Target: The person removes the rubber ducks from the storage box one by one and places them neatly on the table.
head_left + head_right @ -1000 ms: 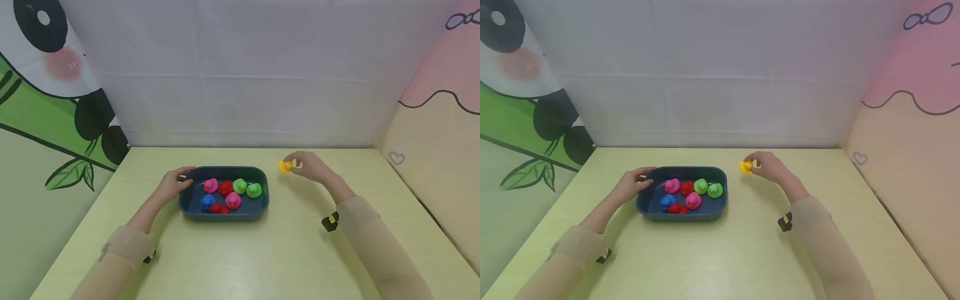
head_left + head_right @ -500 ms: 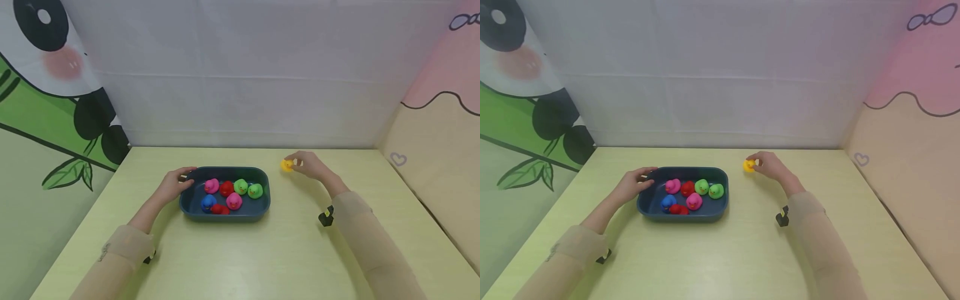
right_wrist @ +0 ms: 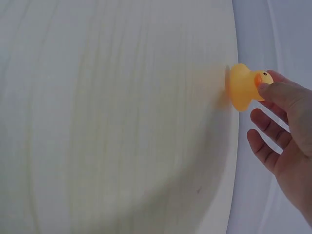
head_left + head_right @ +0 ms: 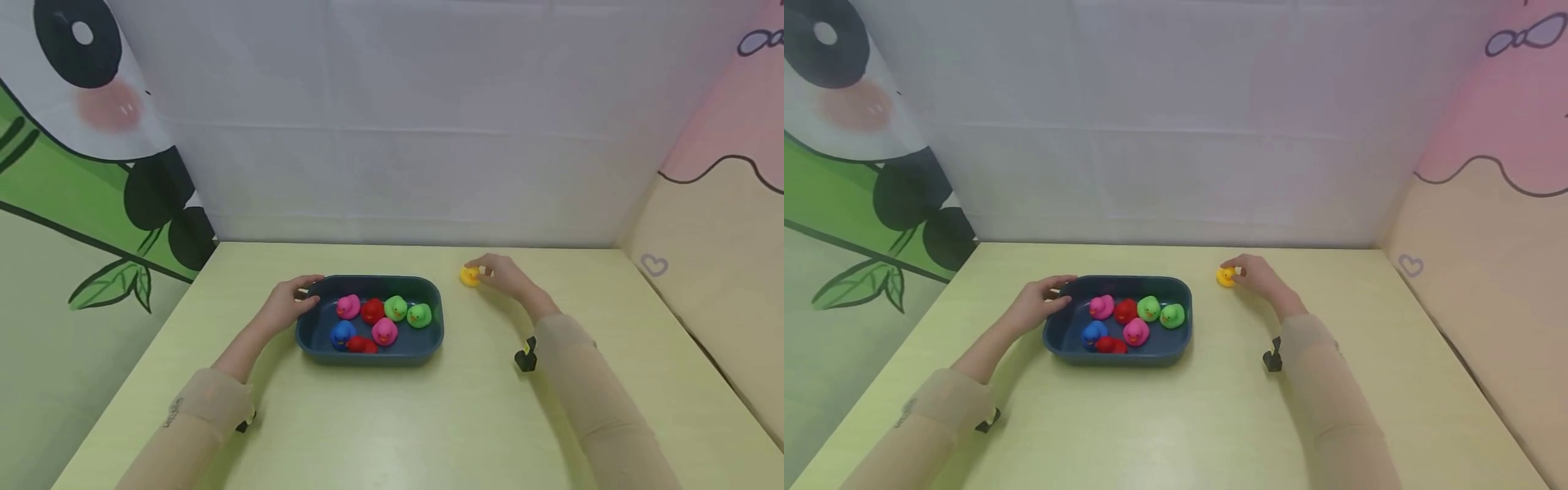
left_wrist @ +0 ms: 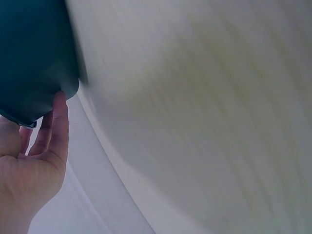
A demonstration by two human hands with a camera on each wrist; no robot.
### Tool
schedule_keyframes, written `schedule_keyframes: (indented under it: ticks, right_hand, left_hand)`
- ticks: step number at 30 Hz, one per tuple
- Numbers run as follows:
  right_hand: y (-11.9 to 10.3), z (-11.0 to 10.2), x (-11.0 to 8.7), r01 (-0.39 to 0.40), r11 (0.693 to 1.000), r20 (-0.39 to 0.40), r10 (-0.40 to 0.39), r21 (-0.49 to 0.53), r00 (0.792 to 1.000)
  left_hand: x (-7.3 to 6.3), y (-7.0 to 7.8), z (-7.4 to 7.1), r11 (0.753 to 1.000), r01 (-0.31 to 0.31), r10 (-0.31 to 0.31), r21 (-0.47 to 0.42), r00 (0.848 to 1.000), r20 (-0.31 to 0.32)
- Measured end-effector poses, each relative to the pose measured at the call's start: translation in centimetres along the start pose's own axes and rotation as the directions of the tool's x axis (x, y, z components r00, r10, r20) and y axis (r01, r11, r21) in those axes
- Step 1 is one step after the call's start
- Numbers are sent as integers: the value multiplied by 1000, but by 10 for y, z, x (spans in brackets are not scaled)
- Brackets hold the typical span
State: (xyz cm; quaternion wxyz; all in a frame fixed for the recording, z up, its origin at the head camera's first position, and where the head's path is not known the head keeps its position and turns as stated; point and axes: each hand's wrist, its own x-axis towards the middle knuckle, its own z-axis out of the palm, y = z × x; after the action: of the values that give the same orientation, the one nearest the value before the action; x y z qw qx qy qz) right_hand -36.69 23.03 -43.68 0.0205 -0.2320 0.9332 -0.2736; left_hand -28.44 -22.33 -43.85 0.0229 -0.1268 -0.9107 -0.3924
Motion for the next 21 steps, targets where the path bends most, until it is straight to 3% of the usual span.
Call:
schedule_keyframes:
  ticks: [5, 21]
  right_hand:
    - [0, 3, 1, -33, 999, 7, 33, -5, 999]
    - [-21, 12, -22, -17, 1000, -57, 17, -4, 998]
  left_hand:
    - [-1, 1, 0, 1000, 2, -2, 1, 1000, -3]
    - [-11, -8, -6, 1000, -16, 15, 17, 999, 31]
